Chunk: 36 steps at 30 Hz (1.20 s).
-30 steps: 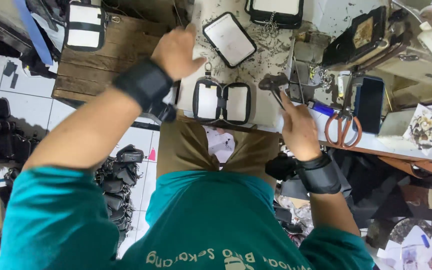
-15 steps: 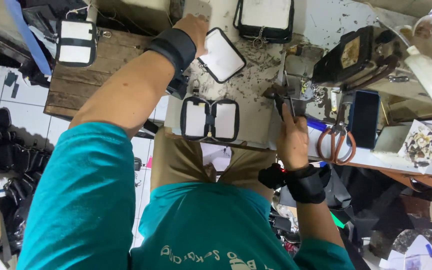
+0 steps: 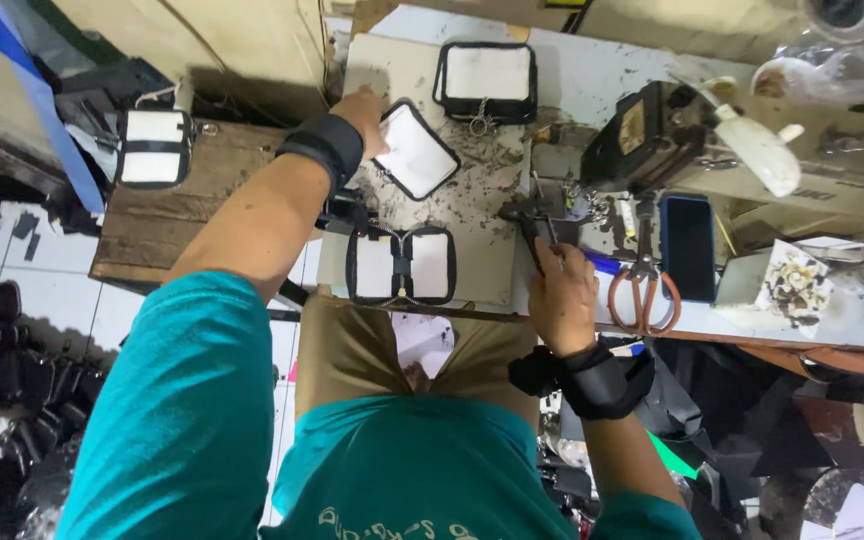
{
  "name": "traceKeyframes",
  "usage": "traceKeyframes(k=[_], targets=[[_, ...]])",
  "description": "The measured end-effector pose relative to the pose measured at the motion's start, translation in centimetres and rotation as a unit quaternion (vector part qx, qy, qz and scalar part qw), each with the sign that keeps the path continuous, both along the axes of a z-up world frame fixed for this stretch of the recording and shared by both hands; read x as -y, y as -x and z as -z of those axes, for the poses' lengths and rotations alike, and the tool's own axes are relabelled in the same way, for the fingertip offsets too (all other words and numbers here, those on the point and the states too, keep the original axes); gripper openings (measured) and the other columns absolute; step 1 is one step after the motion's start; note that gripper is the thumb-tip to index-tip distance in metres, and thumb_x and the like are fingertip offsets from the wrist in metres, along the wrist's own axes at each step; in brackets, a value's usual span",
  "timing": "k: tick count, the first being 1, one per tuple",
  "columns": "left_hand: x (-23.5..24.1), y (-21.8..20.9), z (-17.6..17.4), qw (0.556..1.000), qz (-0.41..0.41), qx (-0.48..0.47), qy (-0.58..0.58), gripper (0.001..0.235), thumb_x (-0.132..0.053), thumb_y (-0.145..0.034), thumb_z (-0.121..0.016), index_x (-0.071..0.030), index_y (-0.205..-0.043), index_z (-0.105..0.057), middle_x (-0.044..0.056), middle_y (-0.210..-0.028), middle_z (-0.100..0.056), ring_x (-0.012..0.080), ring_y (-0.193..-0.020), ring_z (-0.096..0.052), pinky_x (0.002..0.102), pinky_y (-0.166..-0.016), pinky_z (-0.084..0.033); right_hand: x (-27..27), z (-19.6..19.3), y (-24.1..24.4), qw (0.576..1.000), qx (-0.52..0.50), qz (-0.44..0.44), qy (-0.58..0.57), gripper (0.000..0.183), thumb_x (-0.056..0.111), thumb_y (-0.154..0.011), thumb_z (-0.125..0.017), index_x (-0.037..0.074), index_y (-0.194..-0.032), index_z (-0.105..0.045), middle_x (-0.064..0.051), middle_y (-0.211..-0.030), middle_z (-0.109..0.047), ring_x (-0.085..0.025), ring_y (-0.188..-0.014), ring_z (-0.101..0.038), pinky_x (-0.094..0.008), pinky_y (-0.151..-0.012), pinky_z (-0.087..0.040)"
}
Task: The person works on a small black zippered pouch at a workbench. They hammer the zipper area with a hammer, run a metal rod along the zipper, zip and unzip the pouch, turn it inside out, and press and inspect the pouch with their hands.
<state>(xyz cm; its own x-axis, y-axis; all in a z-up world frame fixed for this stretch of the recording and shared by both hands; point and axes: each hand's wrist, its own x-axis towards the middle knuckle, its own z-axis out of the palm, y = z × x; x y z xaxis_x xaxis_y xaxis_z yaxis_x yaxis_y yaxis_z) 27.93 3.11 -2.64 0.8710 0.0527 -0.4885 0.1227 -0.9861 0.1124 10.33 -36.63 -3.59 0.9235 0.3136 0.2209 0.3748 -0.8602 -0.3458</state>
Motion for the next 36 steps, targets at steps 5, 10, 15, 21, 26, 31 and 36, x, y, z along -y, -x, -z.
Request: traceKeyframes(k=[5, 10, 15, 21, 26, 31, 36], targets=[[3.5, 7.2, -11.7, 0.97, -0.141, 0.082, 0.18, 0.049, -0.016, -0.092, -0.077, -0.005, -0.129, -0.049, 0.017, -0.126, -0.061, 0.0322, -0.116, -0.061, 0.04, -0.096, -0.056, -0.6, -3.5, 0.9, 0.998, 0.029, -0.037, -0.049, 0.049, 0.036, -0.104, -0.056, 0.009, -0.145, -0.059, -0.017, -0.136, -0.053, -0.042, -0.12, -0.051, -0.055, -0.098, -0.043], [6.8, 15.1, -17.5, 0.926, -0.104, 0.169, 0.32, 0.018, -0.009, -0.096, -0.067, -0.013, -0.104, -0.051, 0.005, -0.103, -0.057, 0.0204, -0.092, -0.061, 0.03, -0.083, -0.057, -5.6, -9.0, 1.8, 0.986, 0.11, -0.095, -0.08, 0.061, 0.05, -0.104, -0.054, 0.008, -0.147, -0.053, -0.019, -0.14, -0.052, -0.035, -0.131, -0.05, -0.055, -0.11, -0.04], [10.4, 20.7, -15.3, 0.829, -0.023, 0.406, 0.385, 0.027, -0.015, -0.083, -0.077, -0.001, -0.082, -0.054, 0.029, -0.067, -0.06, 0.0528, -0.068, -0.066, 0.051, -0.055, -0.048, -10.2, -11.8, 2.9, 0.955, 0.202, -0.175, -0.129, 0.08, 0.033, -0.095, -0.084, 0.001, -0.155, -0.041, -0.028, -0.149, -0.042, -0.05, -0.135, -0.05, -0.064, -0.107, -0.042], [11.0, 25.2, -16.6, 0.737, 0.024, 0.477, 0.478, 0.019, -0.009, -0.092, -0.073, -0.002, -0.089, -0.056, 0.023, -0.072, -0.06, 0.039, -0.072, -0.068, 0.043, -0.067, -0.054, -10.4, -10.3, 3.0, 0.938, 0.205, -0.176, -0.215, 0.046, 0.002, -0.105, -0.065, 0.007, -0.148, -0.049, -0.009, -0.126, -0.058, -0.041, -0.112, -0.064, -0.051, -0.097, -0.055], [4.9, 27.6, -9.7, 0.924, -0.151, 0.277, 0.216, 0.054, -0.051, -0.094, -0.071, 0.002, -0.102, -0.065, 0.023, -0.082, -0.072, 0.0472, -0.088, -0.073, 0.054, -0.072, -0.058, -5.8, -8.5, 1.8, 0.924, 0.122, -0.143, -0.332, 0.019, 0.014, -0.111, -0.057, -0.002, -0.12, -0.063, -0.025, -0.108, -0.067, -0.047, -0.107, -0.067, -0.051, -0.091, -0.052], [5.6, 29.2, -4.1, 0.933, -0.228, 0.176, 0.216, 0.059, -0.051, -0.084, -0.077, 0.003, -0.106, -0.068, 0.027, -0.097, -0.074, 0.0475, -0.102, -0.071, 0.056, -0.083, -0.057, -4.6, -8.9, 2.5, 0.905, 0.077, -0.159, -0.387, 0.022, 0.006, -0.107, -0.063, 0.0, -0.128, -0.061, -0.022, -0.118, -0.071, -0.038, -0.116, -0.067, -0.047, -0.098, -0.055], [4.8, 26.5, 2.9, 0.893, -0.284, 0.182, 0.298, 0.055, -0.044, -0.07, -0.087, -0.008, -0.108, -0.069, 0.011, -0.093, -0.074, 0.0341, -0.102, -0.073, 0.047, -0.084, -0.059, -1.5, -3.0, 0.3, 0.905, 0.073, -0.156, -0.389, 0.017, 0.004, -0.111, -0.055, -0.006, -0.121, -0.063, -0.023, -0.106, -0.071, -0.028, -0.111, -0.065, -0.046, -0.095, -0.052]])
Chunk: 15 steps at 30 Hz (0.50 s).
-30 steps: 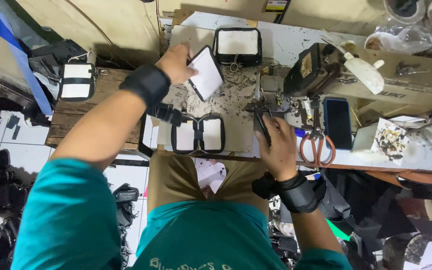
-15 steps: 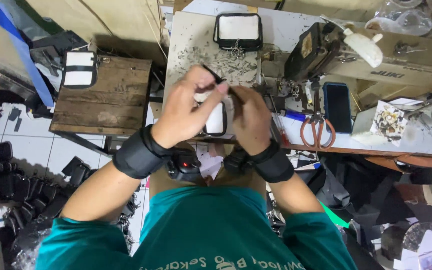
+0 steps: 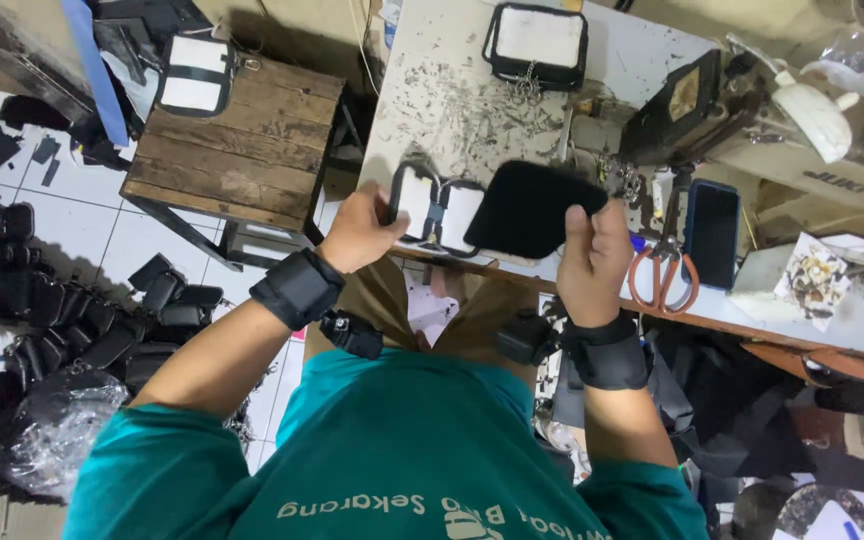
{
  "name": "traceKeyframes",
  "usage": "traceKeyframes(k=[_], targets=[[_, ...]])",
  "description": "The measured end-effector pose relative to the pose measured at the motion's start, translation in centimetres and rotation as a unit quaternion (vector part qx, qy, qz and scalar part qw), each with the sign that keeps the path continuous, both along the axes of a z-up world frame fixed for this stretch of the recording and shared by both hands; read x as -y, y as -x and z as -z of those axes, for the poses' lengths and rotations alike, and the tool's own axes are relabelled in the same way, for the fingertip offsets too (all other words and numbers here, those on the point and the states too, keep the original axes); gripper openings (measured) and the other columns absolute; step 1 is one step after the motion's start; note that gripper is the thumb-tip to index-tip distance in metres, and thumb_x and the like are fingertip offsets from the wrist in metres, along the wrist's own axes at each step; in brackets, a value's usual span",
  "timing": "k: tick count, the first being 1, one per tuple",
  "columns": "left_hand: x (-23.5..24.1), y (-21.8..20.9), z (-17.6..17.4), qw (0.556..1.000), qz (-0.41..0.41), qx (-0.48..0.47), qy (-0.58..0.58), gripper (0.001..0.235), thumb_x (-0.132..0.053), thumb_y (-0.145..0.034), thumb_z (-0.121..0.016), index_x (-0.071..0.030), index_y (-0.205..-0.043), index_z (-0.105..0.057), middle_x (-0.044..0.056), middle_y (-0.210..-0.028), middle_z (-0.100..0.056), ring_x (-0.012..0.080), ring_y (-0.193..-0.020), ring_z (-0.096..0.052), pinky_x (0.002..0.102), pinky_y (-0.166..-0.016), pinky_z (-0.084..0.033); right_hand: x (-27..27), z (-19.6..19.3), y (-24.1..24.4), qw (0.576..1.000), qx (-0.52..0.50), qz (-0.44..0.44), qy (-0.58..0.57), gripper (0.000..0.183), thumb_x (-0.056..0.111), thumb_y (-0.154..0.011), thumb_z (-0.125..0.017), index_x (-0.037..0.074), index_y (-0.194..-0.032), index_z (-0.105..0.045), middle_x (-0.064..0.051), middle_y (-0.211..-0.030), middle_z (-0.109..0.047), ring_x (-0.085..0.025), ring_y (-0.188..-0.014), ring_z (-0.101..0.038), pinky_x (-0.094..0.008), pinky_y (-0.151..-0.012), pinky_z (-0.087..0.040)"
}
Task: The person works on a small black zippered pouch at a workbench. They hammer the zipper area with a hammer, run a metal rod along the zipper, zip and unzip the pouch, turn it inside out, and press and inspect the pouch with their hands.
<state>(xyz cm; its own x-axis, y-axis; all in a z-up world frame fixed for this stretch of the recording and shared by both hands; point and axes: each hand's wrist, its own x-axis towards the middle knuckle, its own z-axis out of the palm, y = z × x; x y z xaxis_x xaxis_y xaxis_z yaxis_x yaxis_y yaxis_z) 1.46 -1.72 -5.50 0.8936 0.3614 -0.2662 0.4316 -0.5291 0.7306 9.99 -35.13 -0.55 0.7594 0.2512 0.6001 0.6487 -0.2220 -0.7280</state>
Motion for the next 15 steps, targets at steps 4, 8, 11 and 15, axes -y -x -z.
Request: traceKeyframes(k=[4, 8, 11, 15], targets=[[0.8, -0.5, -6.8, 0.956, -0.011, 0.279, 0.093, 0.017, -0.01, -0.087, -0.074, -0.006, -0.102, -0.065, 0.013, -0.077, -0.069, 0.0253, -0.073, -0.07, 0.032, -0.063, -0.052, -3.3, -6.8, 3.5, 0.998, -0.038, -0.025, -0.041, 0.018, 0.009, -0.11, -0.056, -0.004, -0.122, -0.06, -0.016, -0.107, -0.071, -0.017, -0.104, -0.063, -0.04, -0.096, -0.053], [3.4, 1.0, -14.5, 0.896, -0.003, 0.417, 0.15, 0.028, 0.0, -0.094, -0.07, -0.005, -0.121, -0.065, 0.013, -0.085, -0.072, 0.0144, -0.085, -0.06, 0.029, -0.078, -0.053, -4.9, -7.3, 4.4, 0.981, -0.121, -0.065, -0.139, 0.013, 0.014, -0.109, -0.06, 0.002, -0.11, -0.063, -0.007, -0.106, -0.071, -0.01, -0.104, -0.059, -0.032, -0.094, -0.052], [4.3, 0.6, -13.8, 0.865, 0.009, 0.464, 0.19, 0.04, 0.003, -0.095, -0.071, -0.007, -0.132, -0.061, 0.014, -0.086, -0.076, 0.0068, -0.059, -0.057, 0.018, -0.052, -0.047, -7.0, -10.5, 5.7, 0.987, -0.083, -0.078, -0.113, 0.017, 0.009, -0.11, -0.056, -0.002, -0.098, -0.06, -0.018, -0.106, -0.069, -0.033, -0.126, -0.061, -0.051, -0.11, -0.046], [6.8, 2.0, -16.4, 0.838, -0.004, 0.462, 0.292, 0.034, 0.005, -0.096, -0.067, -0.007, -0.127, -0.067, 0.014, -0.091, -0.079, 0.0057, -0.073, -0.063, 0.021, -0.061, -0.057, -7.2, -8.2, 5.4, 0.989, -0.069, -0.072, -0.113, 0.019, 0.009, -0.11, -0.057, -0.005, -0.097, -0.061, -0.025, -0.117, -0.066, -0.035, -0.133, -0.053, -0.061, -0.11, -0.042]])
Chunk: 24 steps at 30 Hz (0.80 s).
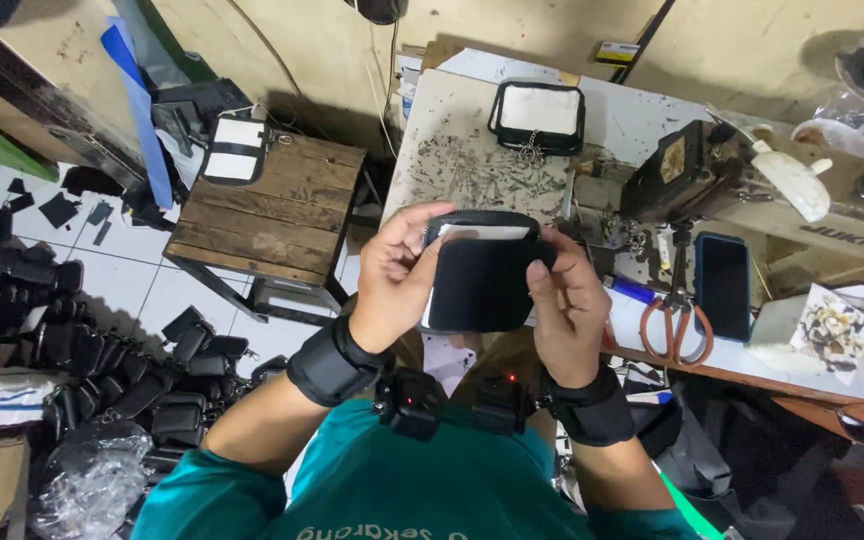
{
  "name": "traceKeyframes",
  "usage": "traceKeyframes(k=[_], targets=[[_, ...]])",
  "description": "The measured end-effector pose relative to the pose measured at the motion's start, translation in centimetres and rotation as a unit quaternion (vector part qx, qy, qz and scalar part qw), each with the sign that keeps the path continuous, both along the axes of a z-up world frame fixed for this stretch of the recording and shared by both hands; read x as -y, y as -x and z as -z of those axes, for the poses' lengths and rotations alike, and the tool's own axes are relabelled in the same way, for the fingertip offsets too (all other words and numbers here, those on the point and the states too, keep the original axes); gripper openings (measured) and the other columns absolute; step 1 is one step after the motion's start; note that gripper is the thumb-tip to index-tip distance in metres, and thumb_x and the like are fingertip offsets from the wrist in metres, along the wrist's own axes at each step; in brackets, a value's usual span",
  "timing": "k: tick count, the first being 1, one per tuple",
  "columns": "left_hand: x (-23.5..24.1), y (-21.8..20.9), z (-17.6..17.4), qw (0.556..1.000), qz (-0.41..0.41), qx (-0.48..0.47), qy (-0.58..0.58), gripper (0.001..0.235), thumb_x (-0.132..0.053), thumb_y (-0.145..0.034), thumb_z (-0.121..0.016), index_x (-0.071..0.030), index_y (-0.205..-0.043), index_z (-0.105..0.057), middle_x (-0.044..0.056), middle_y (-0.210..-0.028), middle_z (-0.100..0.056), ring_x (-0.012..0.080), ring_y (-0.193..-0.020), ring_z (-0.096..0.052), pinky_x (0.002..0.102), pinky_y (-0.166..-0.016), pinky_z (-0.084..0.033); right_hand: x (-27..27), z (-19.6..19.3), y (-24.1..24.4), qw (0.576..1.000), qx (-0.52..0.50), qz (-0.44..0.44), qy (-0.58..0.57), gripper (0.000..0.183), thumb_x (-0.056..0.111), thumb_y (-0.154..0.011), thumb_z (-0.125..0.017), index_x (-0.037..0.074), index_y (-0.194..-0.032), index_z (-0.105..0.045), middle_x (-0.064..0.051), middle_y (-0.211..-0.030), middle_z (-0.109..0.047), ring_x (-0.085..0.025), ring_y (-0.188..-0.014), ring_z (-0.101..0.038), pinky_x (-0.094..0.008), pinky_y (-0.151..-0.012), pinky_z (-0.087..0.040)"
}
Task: The person works on a small black zippered pouch at a workbench. They hammer the zipper area with a hammer, run a metal rod along the zipper, zip and unzip the pouch, turn it inside out, and press and inspect the pouch with their hands.
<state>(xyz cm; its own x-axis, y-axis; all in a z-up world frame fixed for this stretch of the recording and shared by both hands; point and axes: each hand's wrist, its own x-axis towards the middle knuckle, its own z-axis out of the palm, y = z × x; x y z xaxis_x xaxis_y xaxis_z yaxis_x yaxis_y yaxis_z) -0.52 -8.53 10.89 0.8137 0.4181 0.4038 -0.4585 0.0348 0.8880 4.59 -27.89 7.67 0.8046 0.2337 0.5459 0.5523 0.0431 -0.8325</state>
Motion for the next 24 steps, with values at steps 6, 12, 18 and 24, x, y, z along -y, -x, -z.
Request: traceKeyframes(k=[6, 12, 18, 24], targets=[[0.6, 0.5, 0.8, 0.995, 0.034, -0.018, 0.089, 0.03, 0.0, -0.102, -0.061, -0.001, -0.131, -0.067, 0.017, -0.106, -0.078, 0.0121, -0.089, -0.071, 0.032, -0.074, -0.066, -0.1, -0.2, 0.5, 0.999, 0.003, 0.045, -0.005, 0.013, 0.009, -0.108, -0.061, -0.002, -0.102, -0.066, -0.017, -0.123, -0.062, -0.031, -0.137, -0.052, -0.055, -0.115, -0.04], [0.9, 1.6, -1.5, 1.0, 0.005, -0.022, 0.016, 0.03, -0.006, -0.108, -0.051, -0.003, -0.131, -0.069, 0.017, -0.113, -0.077, 0.0105, -0.105, -0.059, 0.037, -0.095, -0.058, -0.8, -1.0, 1.4, 0.997, -0.015, 0.055, -0.049, 0.013, 0.004, -0.103, -0.066, -0.008, -0.106, -0.069, -0.019, -0.108, -0.069, -0.027, -0.118, -0.064, -0.046, -0.1, -0.054], [0.5, 1.8, -1.1, 0.998, 0.023, -0.005, 0.06, 0.032, -0.011, -0.11, -0.047, -0.001, -0.131, -0.068, 0.018, -0.106, -0.077, 0.0112, -0.098, -0.062, 0.036, -0.091, -0.059, -1.3, -1.0, 1.9, 0.995, -0.022, 0.067, -0.067, 0.015, 0.001, -0.1, -0.068, -0.013, -0.107, -0.068, -0.024, -0.101, -0.072, -0.024, -0.107, -0.066, -0.041, -0.091, -0.057], [0.3, 1.8, -0.6, 0.994, 0.034, 0.008, 0.101, 0.031, -0.009, -0.11, -0.046, 0.003, -0.128, -0.069, 0.017, -0.096, -0.077, 0.0107, -0.089, -0.064, 0.033, -0.085, -0.06, -1.4, -0.2, 2.0, 0.993, -0.019, 0.068, -0.097, 0.01, 0.0, -0.1, -0.069, -0.009, -0.105, -0.07, -0.019, -0.099, -0.069, -0.018, -0.099, -0.065, -0.034, -0.078, -0.056]])
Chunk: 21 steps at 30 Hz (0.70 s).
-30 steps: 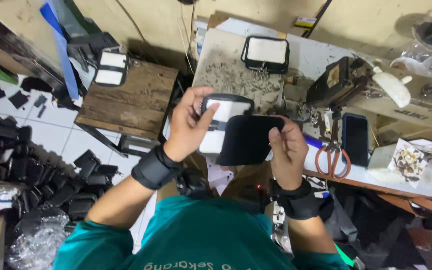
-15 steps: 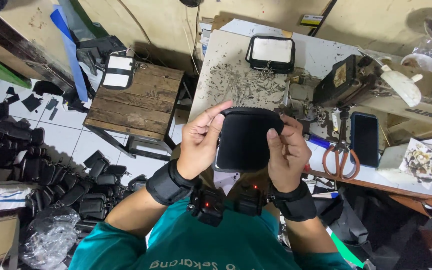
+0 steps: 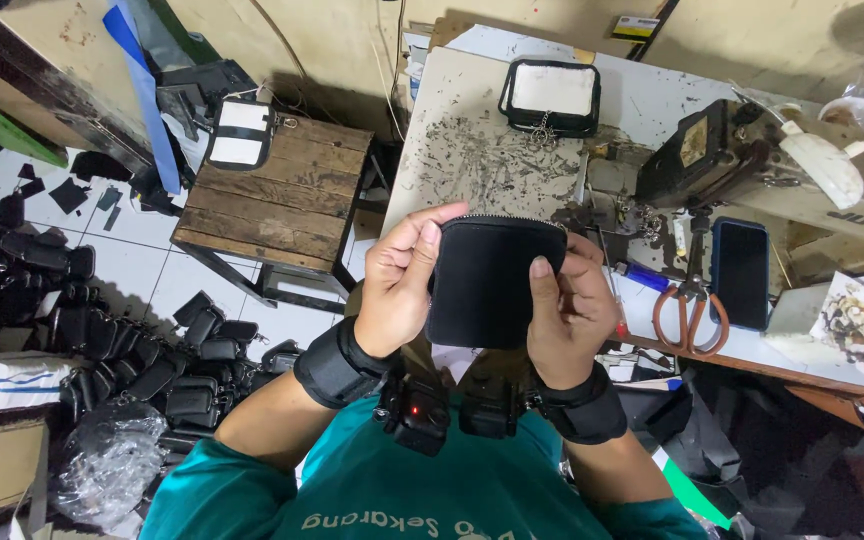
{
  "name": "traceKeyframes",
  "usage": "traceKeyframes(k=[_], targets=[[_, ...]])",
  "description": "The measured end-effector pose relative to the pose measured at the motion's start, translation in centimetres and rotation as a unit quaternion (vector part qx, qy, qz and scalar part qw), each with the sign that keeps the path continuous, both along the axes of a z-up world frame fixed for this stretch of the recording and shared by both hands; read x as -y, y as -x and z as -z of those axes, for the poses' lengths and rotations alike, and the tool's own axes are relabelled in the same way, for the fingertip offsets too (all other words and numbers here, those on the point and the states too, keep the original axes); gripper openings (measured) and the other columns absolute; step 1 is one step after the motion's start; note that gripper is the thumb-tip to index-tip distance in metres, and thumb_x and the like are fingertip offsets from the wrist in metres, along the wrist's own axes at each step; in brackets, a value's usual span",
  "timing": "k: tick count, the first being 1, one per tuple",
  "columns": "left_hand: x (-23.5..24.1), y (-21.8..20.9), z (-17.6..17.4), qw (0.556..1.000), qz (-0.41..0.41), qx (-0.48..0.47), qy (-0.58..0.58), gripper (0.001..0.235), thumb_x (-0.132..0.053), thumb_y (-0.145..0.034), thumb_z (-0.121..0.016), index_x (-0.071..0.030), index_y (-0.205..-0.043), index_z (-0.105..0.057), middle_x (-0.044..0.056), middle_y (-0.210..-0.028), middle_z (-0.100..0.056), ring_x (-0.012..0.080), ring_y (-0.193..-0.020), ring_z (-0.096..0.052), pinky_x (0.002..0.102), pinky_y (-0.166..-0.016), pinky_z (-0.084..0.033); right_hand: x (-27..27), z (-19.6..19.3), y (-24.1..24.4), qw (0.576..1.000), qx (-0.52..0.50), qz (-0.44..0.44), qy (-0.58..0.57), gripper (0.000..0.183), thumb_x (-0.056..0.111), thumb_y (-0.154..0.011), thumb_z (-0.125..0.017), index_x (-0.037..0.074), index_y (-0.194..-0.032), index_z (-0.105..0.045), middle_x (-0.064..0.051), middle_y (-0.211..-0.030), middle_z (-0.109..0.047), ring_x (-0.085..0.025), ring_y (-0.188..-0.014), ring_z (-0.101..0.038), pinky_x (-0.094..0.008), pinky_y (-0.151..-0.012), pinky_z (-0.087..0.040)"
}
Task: The person works on a small black zippered pouch at a workbench. They hammer the zipper area with a hammer, run a metal rod along the zipper, zip and unzip the pouch, turn it inside out, and press and inspect the pouch with their hands.
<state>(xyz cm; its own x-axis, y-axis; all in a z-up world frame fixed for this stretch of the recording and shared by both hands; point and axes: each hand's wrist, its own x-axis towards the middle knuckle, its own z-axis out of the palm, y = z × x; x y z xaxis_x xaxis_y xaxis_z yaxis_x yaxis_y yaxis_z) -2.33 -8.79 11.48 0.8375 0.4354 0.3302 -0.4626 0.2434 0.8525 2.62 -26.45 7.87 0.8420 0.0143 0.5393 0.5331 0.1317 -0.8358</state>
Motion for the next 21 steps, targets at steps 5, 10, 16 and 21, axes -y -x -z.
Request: traceKeyframes(k=[5, 10, 16, 21], targets=[[-0.1, -0.1, -0.1, 1.0, -0.003, 0.003, -0.008, 0.029, -0.009, -0.11, -0.049, 0.002, -0.127, -0.07, 0.018, -0.093, -0.078, 0.0099, -0.085, -0.065, 0.031, -0.081, -0.06, -0.1, -0.8, 0.1, 1.0, 0.013, 0.006, 0.022, 0.011, -0.001, -0.102, -0.067, -0.011, -0.105, -0.069, -0.02, -0.083, -0.07, -0.012, -0.082, -0.062, -0.026, -0.066, -0.051], [0.0, -0.1, -0.6, 1.0, -0.012, -0.003, -0.026, 0.029, -0.011, -0.11, -0.049, 0.0, -0.126, -0.07, 0.014, -0.094, -0.077, 0.0091, -0.088, -0.062, 0.03, -0.084, -0.058, -0.5, -1.4, 0.0, 0.999, 0.031, -0.004, 0.02, 0.01, -0.001, -0.103, -0.065, -0.009, -0.105, -0.07, -0.019, -0.085, -0.069, -0.013, -0.084, -0.061, -0.026, -0.065, -0.048], [-0.2, 0.0, -0.8, 1.0, -0.002, -0.003, -0.027, 0.029, -0.011, -0.11, -0.048, 0.002, -0.126, -0.069, 0.015, -0.091, -0.077, 0.0093, -0.087, -0.062, 0.03, -0.084, -0.058, -0.7, -2.5, 0.2, 0.999, 0.039, -0.005, 0.025, 0.009, -0.002, -0.102, -0.065, -0.01, -0.104, -0.069, -0.021, -0.092, -0.071, -0.015, -0.09, -0.062, -0.03, -0.07, -0.051], [-0.2, -0.1, -0.8, 1.0, -0.004, -0.006, -0.027, 0.029, -0.011, -0.11, -0.048, 0.002, -0.125, -0.07, 0.014, -0.091, -0.077, 0.0088, -0.087, -0.061, 0.029, -0.085, -0.057, -0.1, 0.0, -0.4, 0.999, 0.025, 0.001, 0.023, 0.008, -0.002, -0.102, -0.066, -0.008, -0.105, -0.071, -0.018, -0.08, -0.071, -0.013, -0.077, -0.062, -0.025, -0.062, -0.046]])
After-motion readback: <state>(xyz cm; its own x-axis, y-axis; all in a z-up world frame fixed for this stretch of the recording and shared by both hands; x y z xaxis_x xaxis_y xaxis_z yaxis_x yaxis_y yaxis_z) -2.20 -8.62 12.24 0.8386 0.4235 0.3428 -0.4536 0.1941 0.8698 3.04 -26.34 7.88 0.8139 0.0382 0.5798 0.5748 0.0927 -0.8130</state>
